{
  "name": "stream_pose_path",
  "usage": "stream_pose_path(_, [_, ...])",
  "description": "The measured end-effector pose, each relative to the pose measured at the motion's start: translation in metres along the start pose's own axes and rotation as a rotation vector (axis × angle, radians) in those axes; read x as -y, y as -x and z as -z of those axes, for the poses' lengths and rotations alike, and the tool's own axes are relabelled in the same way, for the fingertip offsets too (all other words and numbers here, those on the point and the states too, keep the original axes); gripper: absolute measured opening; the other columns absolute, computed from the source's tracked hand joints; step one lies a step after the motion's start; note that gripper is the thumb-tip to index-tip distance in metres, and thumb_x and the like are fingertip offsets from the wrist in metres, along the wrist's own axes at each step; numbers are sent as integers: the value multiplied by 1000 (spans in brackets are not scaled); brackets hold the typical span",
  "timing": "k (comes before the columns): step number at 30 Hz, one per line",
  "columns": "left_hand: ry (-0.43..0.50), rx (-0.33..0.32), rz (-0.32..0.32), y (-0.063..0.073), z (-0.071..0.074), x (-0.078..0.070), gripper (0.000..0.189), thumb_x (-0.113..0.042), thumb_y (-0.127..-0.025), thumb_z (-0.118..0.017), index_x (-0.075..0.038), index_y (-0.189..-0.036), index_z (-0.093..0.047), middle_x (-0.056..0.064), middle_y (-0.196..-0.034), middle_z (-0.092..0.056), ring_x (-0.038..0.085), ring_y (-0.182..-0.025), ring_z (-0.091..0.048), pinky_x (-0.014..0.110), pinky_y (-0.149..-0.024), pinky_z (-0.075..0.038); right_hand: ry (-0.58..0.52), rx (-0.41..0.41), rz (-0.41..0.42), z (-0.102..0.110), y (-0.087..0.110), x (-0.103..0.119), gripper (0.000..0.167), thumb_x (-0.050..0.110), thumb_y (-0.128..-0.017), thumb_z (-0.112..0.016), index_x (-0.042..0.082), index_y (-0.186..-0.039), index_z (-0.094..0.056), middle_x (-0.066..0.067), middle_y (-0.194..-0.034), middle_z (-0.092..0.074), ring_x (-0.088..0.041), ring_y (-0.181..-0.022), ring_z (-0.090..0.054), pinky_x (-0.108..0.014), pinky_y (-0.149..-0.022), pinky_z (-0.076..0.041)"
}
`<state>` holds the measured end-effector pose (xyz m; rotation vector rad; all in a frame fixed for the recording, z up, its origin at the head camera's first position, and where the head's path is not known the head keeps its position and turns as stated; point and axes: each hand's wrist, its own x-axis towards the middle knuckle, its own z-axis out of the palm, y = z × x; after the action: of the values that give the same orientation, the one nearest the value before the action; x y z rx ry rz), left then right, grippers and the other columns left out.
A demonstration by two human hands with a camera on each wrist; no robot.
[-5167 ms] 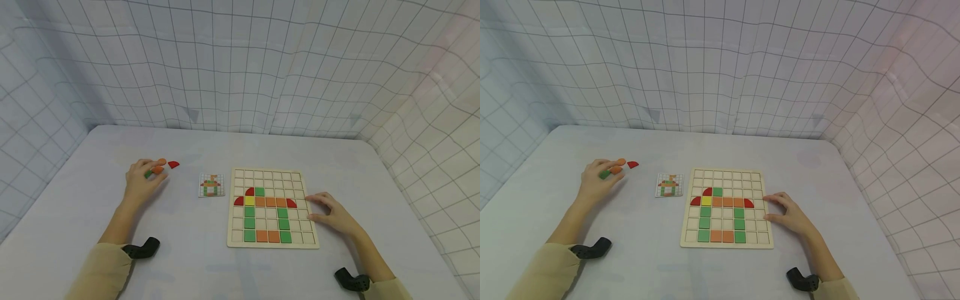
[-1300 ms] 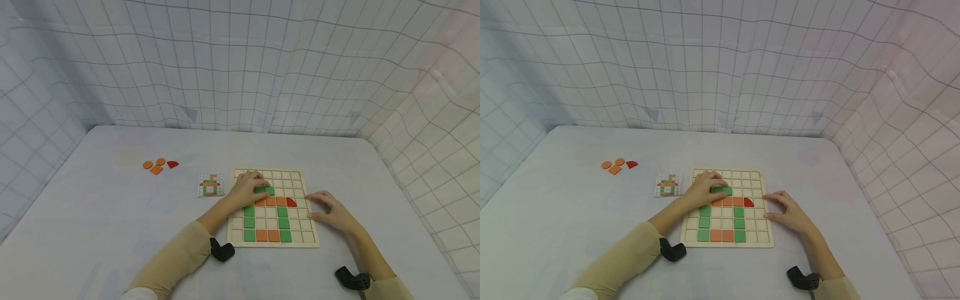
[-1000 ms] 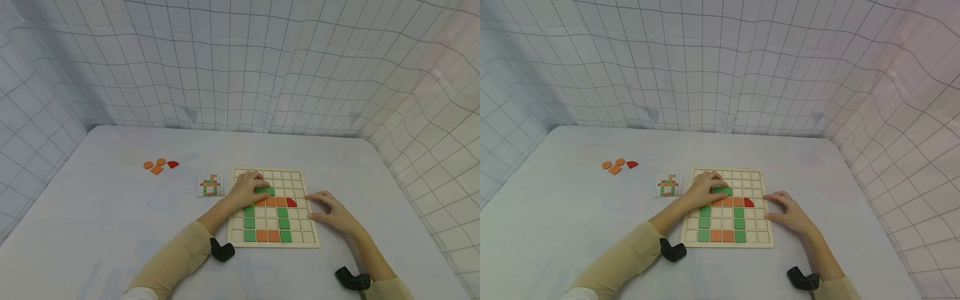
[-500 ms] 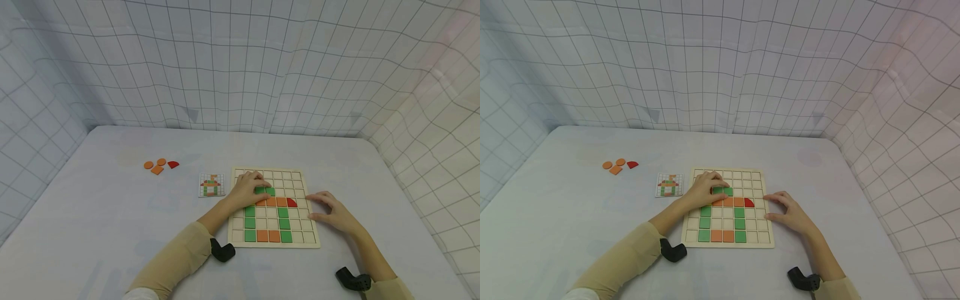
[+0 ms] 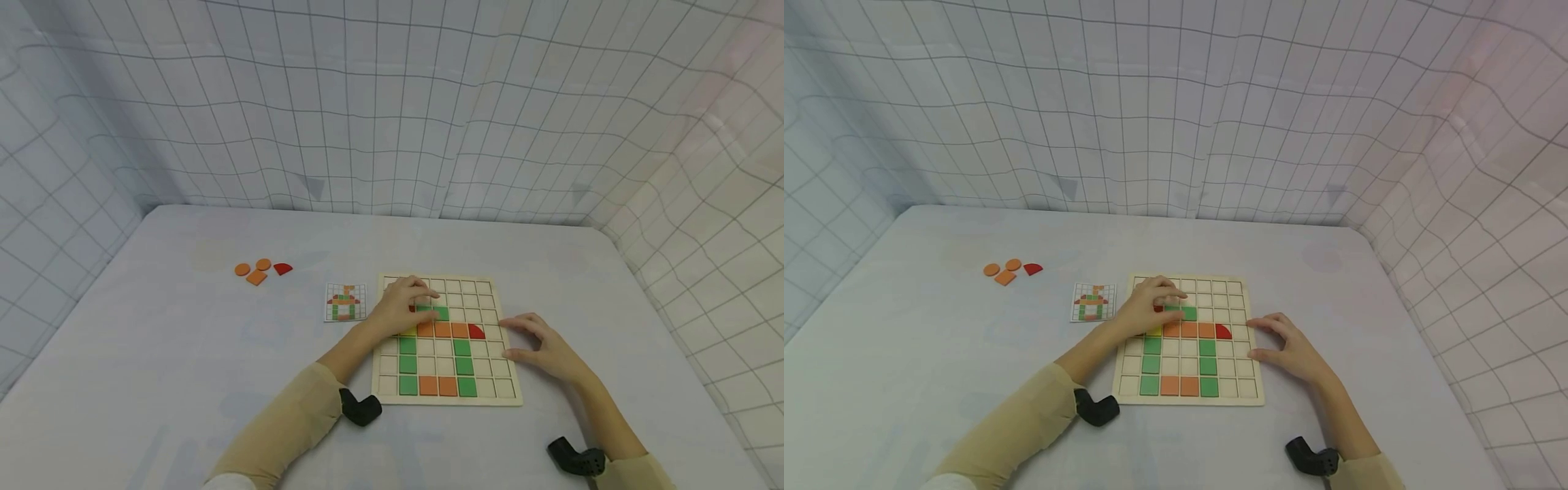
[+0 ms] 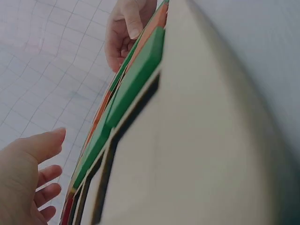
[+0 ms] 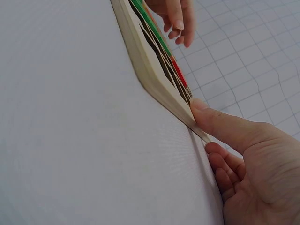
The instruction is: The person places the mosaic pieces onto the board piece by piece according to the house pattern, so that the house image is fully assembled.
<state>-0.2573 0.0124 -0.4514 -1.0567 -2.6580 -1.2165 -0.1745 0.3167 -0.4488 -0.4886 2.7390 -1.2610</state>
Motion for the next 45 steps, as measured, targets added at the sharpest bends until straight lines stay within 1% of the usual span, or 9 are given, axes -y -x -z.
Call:
stream_pose_path(4, [22, -90, 3, 3, 19, 6, 31, -25, -81, -69, -10, -107, -67, 8, -109, -55, 26, -99, -47, 52, -92, -30, -7, 0, -8, 0, 1, 1, 50, 24, -76, -74, 14, -122, -57, -4, -117, -47, -13, -112, -41, -18, -92, -29])
stream_pose_path(8, [-3, -198, 42, 12, 45, 18, 31, -22, -80, -71, -7, -107, -67, 11, -108, -56, 29, -100, -47, 54, -90, -29, -20, -2, -16, 0, 1, 1, 50, 24, -76, -74, 14, -122, -57, -3, -117, -48, -14, -113, -41, -17, -93, -29])
stream_pose_path(12, [-22, -260, 118, 27, 70, 35, 32, -21, -80, -70, -5, -108, -66, 13, -109, -54, 32, -103, -45, 55, -91, -25, -10, -3, -11, 0, 1, 0, 50, 24, -76, -74, 14, -122, -57, -3, -116, -48, -14, -112, -41, -17, -92, -29])
stream_pose_path(17, [-93, -332, 210, 48, 99, 57, 33, -21, -81, -70, -6, -109, -65, 16, -111, -53, 35, -104, -43, 56, -88, -23, -1, -4, -6, 0, 1, -1, 50, 24, -75, -75, 13, -122, -57, -3, -115, -48, -11, -111, -41, -16, -92, -30])
stream_pose_path(24, [-156, -415, 298, 78, 130, 87, 34, -18, -79, -71, -4, -109, -64, 18, -110, -51, 38, -100, -41, 56, -88, -21, 4, -5, -14, -1, 1, -1, 50, 25, -75, -75, 13, -121, -57, -3, -115, -48, -13, -111, -42, -18, -92, -30])
stream_pose_path(28, [-192, -450, 321, 92, 140, 99, 34, -19, -79, -70, -4, -109, -64, 18, -111, -51, 38, -99, -41, 57, -89, -16, -1, -2, -16, -1, 0, -1, 50, 25, -76, -75, 13, -122, -57, -3, -116, -48, -14, -112, -42, -18, -93, -30])
stream_pose_path(32, [-229, -456, 343, 100, 146, 106, 35, -21, -80, -70, -5, -109, -64, 18, -112, -50, 37, -95, -42, 56, -90, -13, -1, -2, -19, 0, 0, 0, 50, 26, -76, -74, 14, -122, -57, -3, -117, -48, -14, -112, -41, -18, -93, -29])
stream_pose_path(40, [-269, -451, 377, 107, 149, 116, 35, -23, -80, -70, -4, -109, -63, 19, -114, -46, 41, -105, -35, 57, -88, -14, -2, -3, -24, 0, 1, 2, 50, 25, -76, -75, 15, -122, -57, -3, -116, -48, -15, -112, -42, -19, -93, -30])
stream_pose_path(45, [-279, -441, 387, 109, 149, 118, 34, -24, -81, -70, -4, -108, -64, 19, -114, -44, 41, -106, -33, 57, -87, -14, -1, -1, -29, -1, 1, 1, 51, 26, -76, -74, 15, -122, -57, -3, -116, -48, -16, -112, -42, -20, -93, -31])
